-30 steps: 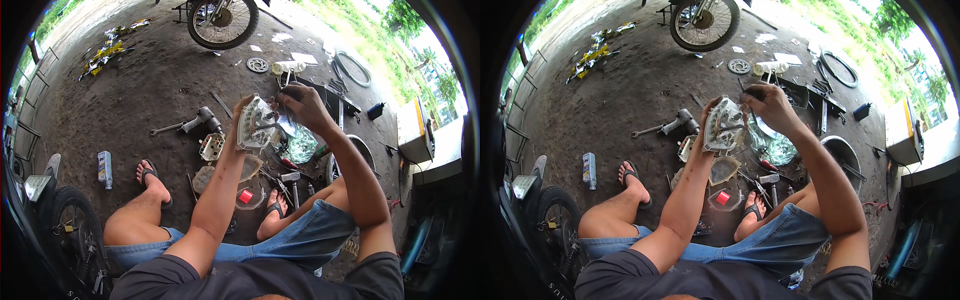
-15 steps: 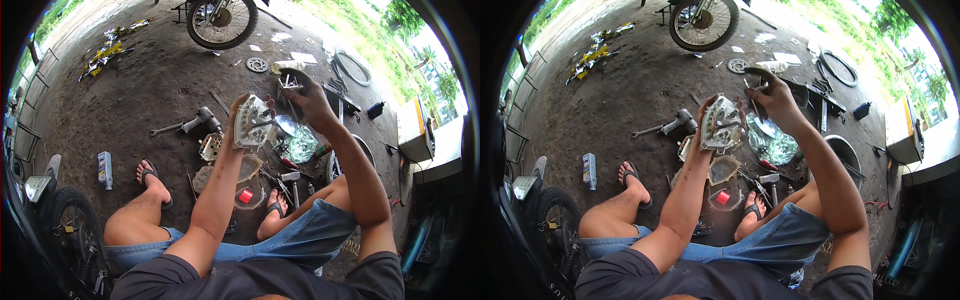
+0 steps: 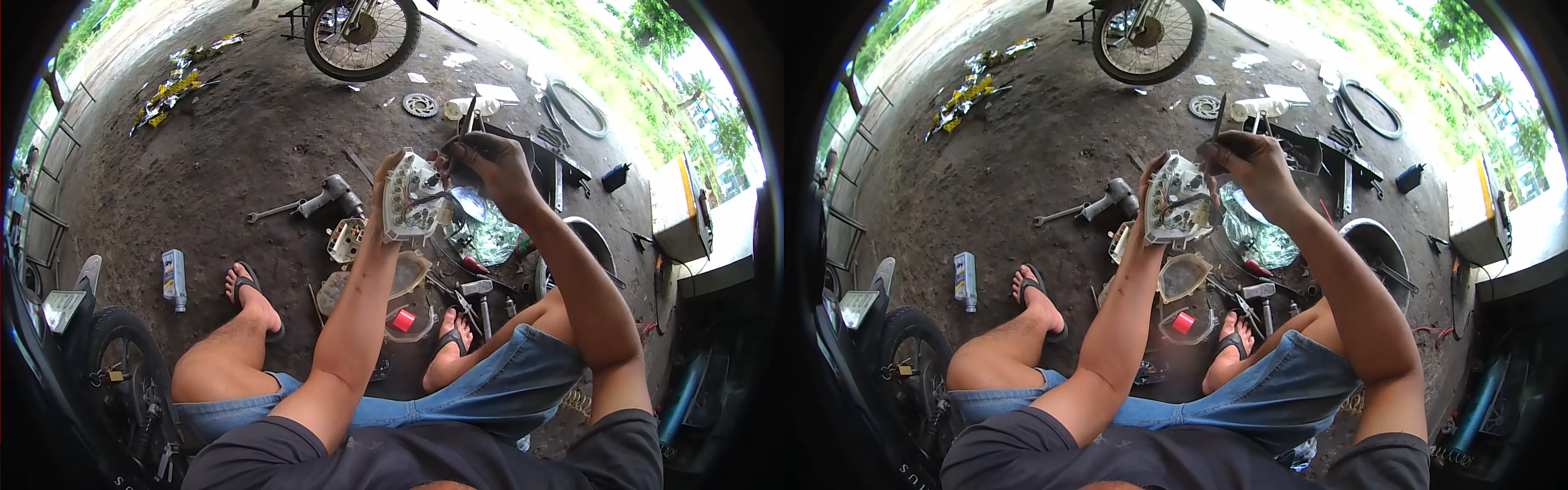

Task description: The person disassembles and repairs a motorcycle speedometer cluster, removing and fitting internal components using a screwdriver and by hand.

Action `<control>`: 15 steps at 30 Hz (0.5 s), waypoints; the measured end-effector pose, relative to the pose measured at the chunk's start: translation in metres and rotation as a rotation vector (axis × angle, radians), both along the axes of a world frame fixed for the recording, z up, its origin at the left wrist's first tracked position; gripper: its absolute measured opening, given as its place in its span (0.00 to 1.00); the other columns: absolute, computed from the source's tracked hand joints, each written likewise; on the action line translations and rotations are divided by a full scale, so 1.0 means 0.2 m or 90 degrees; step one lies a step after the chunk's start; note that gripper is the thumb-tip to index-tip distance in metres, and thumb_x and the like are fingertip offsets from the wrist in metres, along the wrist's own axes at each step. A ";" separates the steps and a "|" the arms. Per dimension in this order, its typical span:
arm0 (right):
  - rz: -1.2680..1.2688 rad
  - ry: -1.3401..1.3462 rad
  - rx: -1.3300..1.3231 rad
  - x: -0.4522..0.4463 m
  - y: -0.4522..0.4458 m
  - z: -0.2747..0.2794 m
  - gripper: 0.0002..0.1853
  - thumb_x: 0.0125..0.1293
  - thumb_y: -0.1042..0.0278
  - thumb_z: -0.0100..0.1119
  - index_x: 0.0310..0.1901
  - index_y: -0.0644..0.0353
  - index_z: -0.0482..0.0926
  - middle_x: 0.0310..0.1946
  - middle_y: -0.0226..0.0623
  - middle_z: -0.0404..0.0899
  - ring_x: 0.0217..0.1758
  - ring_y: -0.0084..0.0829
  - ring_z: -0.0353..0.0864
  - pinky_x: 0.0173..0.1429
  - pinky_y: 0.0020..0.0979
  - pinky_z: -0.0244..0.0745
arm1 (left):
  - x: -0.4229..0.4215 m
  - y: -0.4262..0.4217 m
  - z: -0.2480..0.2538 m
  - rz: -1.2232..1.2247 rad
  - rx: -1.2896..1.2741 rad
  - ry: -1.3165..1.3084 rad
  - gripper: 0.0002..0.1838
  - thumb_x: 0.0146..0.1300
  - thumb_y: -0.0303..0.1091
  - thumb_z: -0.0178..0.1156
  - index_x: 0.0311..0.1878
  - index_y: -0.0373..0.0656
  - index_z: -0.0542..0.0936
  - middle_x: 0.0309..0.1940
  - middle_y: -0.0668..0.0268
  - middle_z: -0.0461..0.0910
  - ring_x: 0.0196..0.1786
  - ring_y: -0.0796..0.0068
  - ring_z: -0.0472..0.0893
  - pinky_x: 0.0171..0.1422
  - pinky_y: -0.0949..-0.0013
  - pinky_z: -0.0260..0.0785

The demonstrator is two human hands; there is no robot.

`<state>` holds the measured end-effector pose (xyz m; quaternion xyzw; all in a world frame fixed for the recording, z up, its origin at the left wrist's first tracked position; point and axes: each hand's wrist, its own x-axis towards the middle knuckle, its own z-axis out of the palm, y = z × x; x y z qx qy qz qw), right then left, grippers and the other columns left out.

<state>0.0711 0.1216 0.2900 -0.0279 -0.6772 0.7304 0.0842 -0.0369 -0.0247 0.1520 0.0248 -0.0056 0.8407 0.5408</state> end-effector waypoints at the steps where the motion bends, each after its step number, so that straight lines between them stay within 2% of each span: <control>1: -0.026 0.061 0.151 -0.01 0.00 -0.02 0.10 0.77 0.69 0.69 0.51 0.67 0.89 0.36 0.32 0.90 0.39 0.21 0.87 0.45 0.26 0.82 | 0.01 -0.01 0.02 0.000 0.000 0.000 0.38 0.70 0.63 0.59 0.60 0.32 0.84 0.48 0.38 0.87 0.50 0.39 0.89 0.60 0.38 0.83; 2: -0.053 0.121 0.302 -0.01 0.01 -0.04 0.10 0.75 0.70 0.71 0.51 0.67 0.88 0.36 0.31 0.90 0.39 0.20 0.87 0.46 0.26 0.82 | 0.02 -0.01 0.03 0.011 0.006 0.001 0.35 0.71 0.59 0.60 0.60 0.31 0.83 0.48 0.43 0.88 0.49 0.43 0.90 0.58 0.45 0.85; 3: -0.054 0.120 0.302 -0.01 -0.01 -0.04 0.10 0.75 0.70 0.71 0.51 0.67 0.88 0.36 0.31 0.90 0.39 0.20 0.87 0.46 0.26 0.82 | 0.02 -0.01 0.03 0.020 0.012 0.002 0.32 0.72 0.54 0.62 0.60 0.30 0.82 0.48 0.48 0.89 0.47 0.48 0.91 0.56 0.52 0.87; 5: -0.056 0.107 0.191 -0.01 -0.05 -0.04 0.10 0.72 0.73 0.74 0.50 0.68 0.88 0.37 0.33 0.90 0.37 0.18 0.85 0.45 0.25 0.81 | 0.00 0.00 0.02 0.040 0.009 0.044 0.32 0.72 0.55 0.61 0.58 0.30 0.84 0.47 0.47 0.90 0.46 0.48 0.91 0.55 0.52 0.88; 6: -0.057 0.108 0.191 -0.01 -0.04 -0.04 0.10 0.72 0.73 0.74 0.50 0.68 0.88 0.37 0.33 0.90 0.37 0.18 0.85 0.45 0.25 0.81 | 0.00 0.01 0.03 0.061 0.007 0.086 0.31 0.73 0.55 0.60 0.57 0.30 0.85 0.45 0.47 0.90 0.45 0.47 0.91 0.53 0.52 0.88; 8: -0.039 0.066 0.228 -0.02 -0.03 -0.05 0.08 0.75 0.84 0.65 0.52 0.67 0.84 0.47 0.37 0.93 0.48 0.23 0.90 0.51 0.28 0.85 | 0.01 0.01 0.03 0.063 0.003 0.088 0.32 0.73 0.56 0.59 0.56 0.30 0.86 0.44 0.46 0.90 0.44 0.47 0.91 0.52 0.52 0.89; 11: -0.043 0.065 0.296 -0.03 -0.03 -0.06 0.08 0.75 0.84 0.64 0.52 0.67 0.83 0.48 0.37 0.93 0.48 0.23 0.90 0.49 0.28 0.85 | 0.02 0.01 0.06 0.067 0.002 0.098 0.32 0.73 0.56 0.58 0.56 0.30 0.86 0.44 0.46 0.91 0.43 0.48 0.92 0.51 0.51 0.89; 15: -0.046 0.043 0.251 -0.03 -0.03 -0.07 0.08 0.76 0.84 0.64 0.53 0.67 0.82 0.49 0.37 0.92 0.49 0.23 0.90 0.48 0.27 0.85 | 0.00 0.01 0.04 0.049 0.027 0.131 0.32 0.74 0.57 0.57 0.57 0.31 0.86 0.45 0.48 0.91 0.43 0.51 0.92 0.52 0.51 0.90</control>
